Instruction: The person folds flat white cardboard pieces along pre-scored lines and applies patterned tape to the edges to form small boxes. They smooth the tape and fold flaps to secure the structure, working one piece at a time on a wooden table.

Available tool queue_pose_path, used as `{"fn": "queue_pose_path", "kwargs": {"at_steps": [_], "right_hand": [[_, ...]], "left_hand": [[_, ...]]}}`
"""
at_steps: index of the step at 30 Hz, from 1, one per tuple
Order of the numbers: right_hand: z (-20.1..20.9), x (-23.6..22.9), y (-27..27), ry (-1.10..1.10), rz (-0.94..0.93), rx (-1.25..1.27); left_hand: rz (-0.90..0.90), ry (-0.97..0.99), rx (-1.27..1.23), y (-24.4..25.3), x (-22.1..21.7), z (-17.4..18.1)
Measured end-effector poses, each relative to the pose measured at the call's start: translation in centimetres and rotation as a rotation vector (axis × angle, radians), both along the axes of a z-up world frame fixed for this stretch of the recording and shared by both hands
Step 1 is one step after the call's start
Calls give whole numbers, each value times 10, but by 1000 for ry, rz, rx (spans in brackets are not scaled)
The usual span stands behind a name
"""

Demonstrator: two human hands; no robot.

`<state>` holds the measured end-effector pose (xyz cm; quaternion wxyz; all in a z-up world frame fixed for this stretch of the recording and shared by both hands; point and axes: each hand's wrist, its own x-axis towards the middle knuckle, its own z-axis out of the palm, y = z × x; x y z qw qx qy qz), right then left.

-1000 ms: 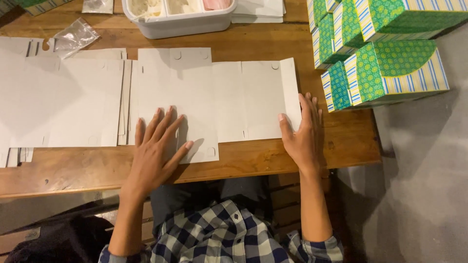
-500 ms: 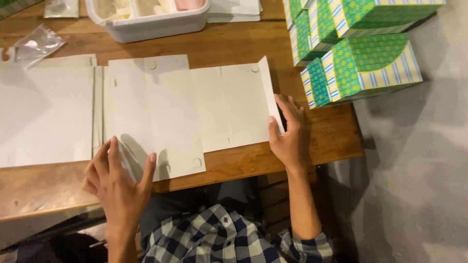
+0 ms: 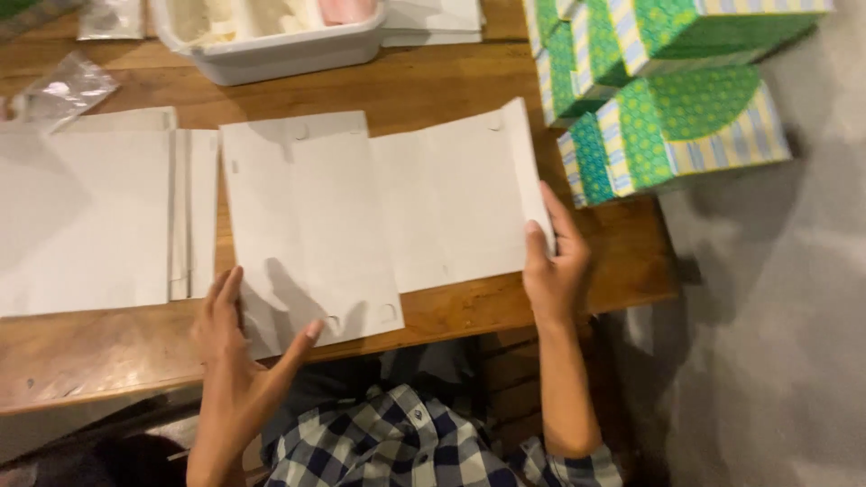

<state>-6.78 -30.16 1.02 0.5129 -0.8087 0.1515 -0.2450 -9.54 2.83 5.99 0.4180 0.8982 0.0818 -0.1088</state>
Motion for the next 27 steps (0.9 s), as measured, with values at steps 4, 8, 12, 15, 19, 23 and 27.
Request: {"fn": "queue_pose_path", "kwargs": {"at_steps": [4,8,12,15,19,23,27], "right_hand": [[-10,1,-1,-101,-17,132],[-14,2,-3,-175,-33,170],[-17,1,-6,-208,-25,199],[-18,2,-8,-198,-41,149],[-16,2,-7,-163,-44,175],[-12,3,-4,-140,-42,177],[-19,5,-8,-154,-15,201]], "left_hand": [[10,96,-119,4,6,22],[-9,140,-193,9,21,20],[-37,107,-324,8,34,26],[14,146,-410,12,44,22],[52,194,-495,23,51,23],[62,264,-528,31,60,24],[-7,278,-466,33,72,25]]}}
